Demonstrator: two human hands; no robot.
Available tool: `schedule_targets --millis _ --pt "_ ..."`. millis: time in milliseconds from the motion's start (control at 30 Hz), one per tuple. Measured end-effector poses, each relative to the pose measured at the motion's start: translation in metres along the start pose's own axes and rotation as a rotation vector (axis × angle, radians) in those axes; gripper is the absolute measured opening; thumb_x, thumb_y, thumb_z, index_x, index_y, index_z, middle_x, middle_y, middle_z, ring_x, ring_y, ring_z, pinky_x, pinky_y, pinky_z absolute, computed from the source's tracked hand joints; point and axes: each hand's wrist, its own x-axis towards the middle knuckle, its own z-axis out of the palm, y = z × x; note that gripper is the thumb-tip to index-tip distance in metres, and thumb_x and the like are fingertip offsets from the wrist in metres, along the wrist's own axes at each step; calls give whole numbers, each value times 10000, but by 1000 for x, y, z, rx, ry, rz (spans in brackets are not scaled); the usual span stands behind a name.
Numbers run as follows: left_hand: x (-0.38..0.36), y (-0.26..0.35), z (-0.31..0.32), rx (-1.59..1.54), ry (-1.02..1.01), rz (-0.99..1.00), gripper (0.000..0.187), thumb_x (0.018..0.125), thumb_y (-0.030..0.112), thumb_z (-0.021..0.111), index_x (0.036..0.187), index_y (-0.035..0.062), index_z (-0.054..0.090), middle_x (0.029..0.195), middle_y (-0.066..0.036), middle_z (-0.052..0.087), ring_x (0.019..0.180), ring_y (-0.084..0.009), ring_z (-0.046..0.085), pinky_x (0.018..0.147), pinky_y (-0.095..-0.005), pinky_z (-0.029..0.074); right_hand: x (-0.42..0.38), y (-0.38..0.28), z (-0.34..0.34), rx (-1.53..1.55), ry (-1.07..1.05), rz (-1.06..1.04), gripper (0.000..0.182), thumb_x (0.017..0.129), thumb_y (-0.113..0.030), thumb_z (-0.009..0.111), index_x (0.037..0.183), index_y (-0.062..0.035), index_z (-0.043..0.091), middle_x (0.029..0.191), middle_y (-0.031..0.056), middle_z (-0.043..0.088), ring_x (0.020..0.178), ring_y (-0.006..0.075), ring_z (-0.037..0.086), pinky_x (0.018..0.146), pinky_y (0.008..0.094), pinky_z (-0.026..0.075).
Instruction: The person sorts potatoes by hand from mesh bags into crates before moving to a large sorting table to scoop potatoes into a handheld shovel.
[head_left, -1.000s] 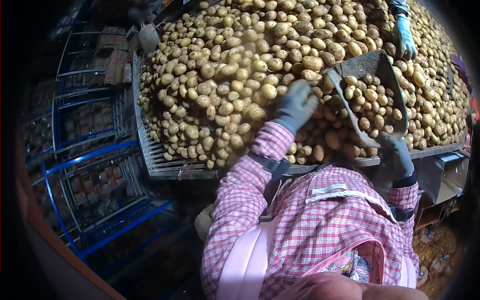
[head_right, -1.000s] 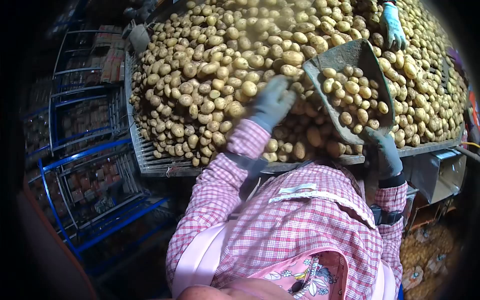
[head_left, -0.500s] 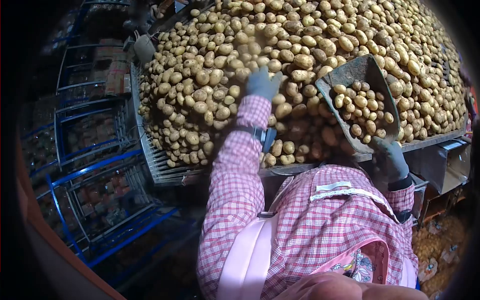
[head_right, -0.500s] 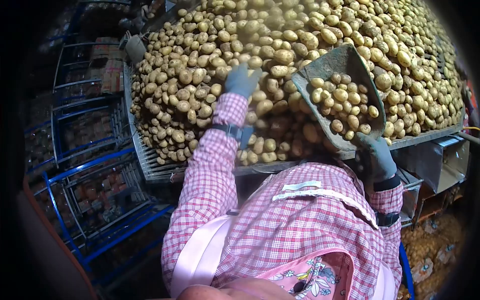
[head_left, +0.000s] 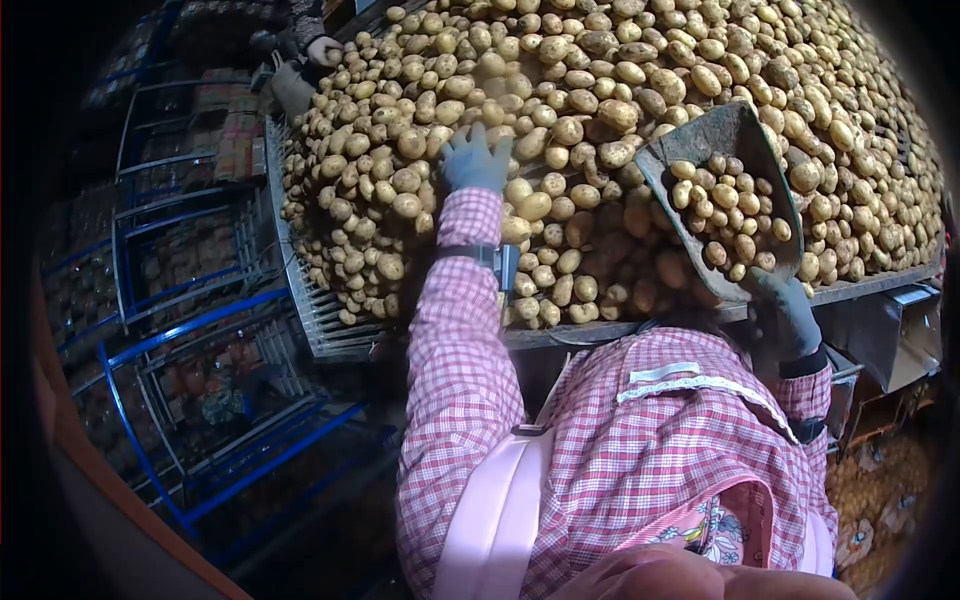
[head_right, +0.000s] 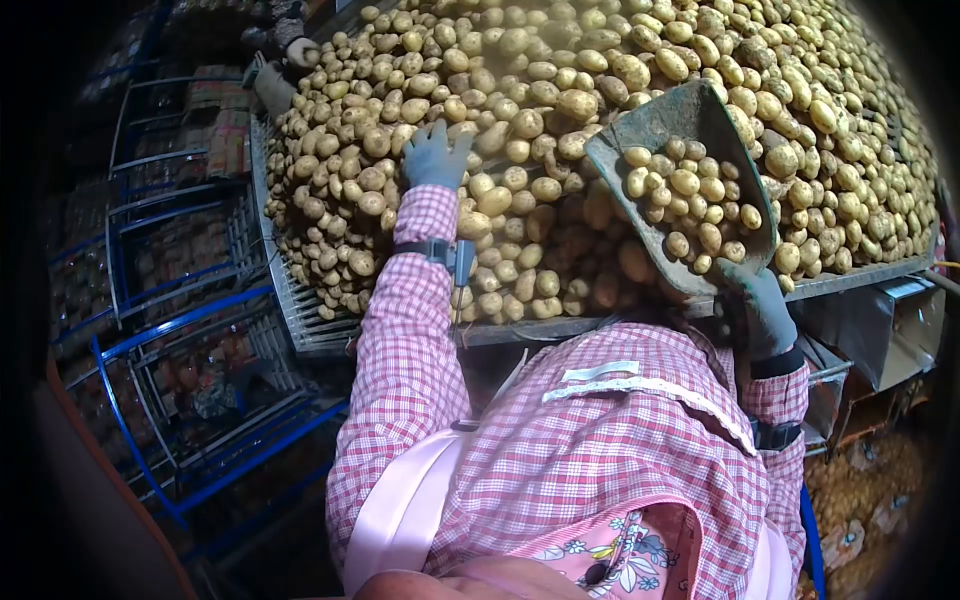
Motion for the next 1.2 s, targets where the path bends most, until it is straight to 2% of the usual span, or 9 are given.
schedule_targets --millis 67,167,333,567,700,900,933,1133,1200 --pt "5 48 -15 -10 -138 -180 667 998 567 596 1456 83 569 1441 -172 564 1373 -362 516 1051 -530 509 -13 -13 3 24 57 17 291 963 -288 701 1141 -57 709 822 8 699 566 110 596 442 248 426" --pt "-15 75 -12 6 -343 1 851 998 702 508 1581 84 453 1544 -240 453 1360 -445 506 1140 -524 432 -6 2 -8 16 12 1 305 972 -295 696 1168 -61 697 845 7 707 571 104 592 433 245 414" --pt "-80 117 20 -149 -125 134 883 966 640 621 1617 90 388 1505 -266 486 1367 -461 472 1137 -532 431 -2 3 -10 28 69 45 253 1002 -326 682 1124 -107 648 777 -10 630 581 101 591 401 245 415" --pt "-111 83 0 -638 -123 318 546 969 411 720 1369 43 660 1471 -226 563 1330 -374 571 1109 -472 481 0 -7 -8 16 54 55 248 960 -313 710 1104 -115 668 783 -21 625 594 107 585 414 246 391" --pt "-50 32 -44 -470 26 -43 476 964 354 706 1322 45 661 1311 -233 625 1169 -403 639 1017 -487 526 -8 -20 3 7 67 76 247 957 -300 709 1093 -95 678 763 -15 625 574 109 581 414 250 397" --pt "-7 27 -26 -192 -159 -206 622 994 534 638 1464 132 578 1554 -236 453 1333 -425 534 1081 -517 507 -1 -8 5 -27 63 84 259 957 -295 708 1095 -78 679 741 -8 623 547 112 575 415 247 403" --pt "-9 33 -10 10 -228 -118 721 986 627 585 1535 162 541 1558 -210 469 1375 -433 531 1178 -505 422 1 -6 4 -23 60 72 258 957 -295 708 1095 -79 679 741 -9 623 549 112 575 415 247 402" --pt "-5 75 -29 -192 -258 22 433 1021 459 601 1327 171 707 1380 -133 653 1273 -339 603 1140 -495 429 2 -2 4 -3 80 69 261 956 -298 710 1102 -84 677 753 -14 625 551 107 577 410 246 396" --pt "38 44 6 43 -92 201 400 998 404 594 1258 135 737 1297 -114 708 1207 -323 639 1116 -490 441 -2 -10 -1 12 86 75 266 954 -302 714 1101 -83 676 757 -15 625 553 103 578 410 244 396"
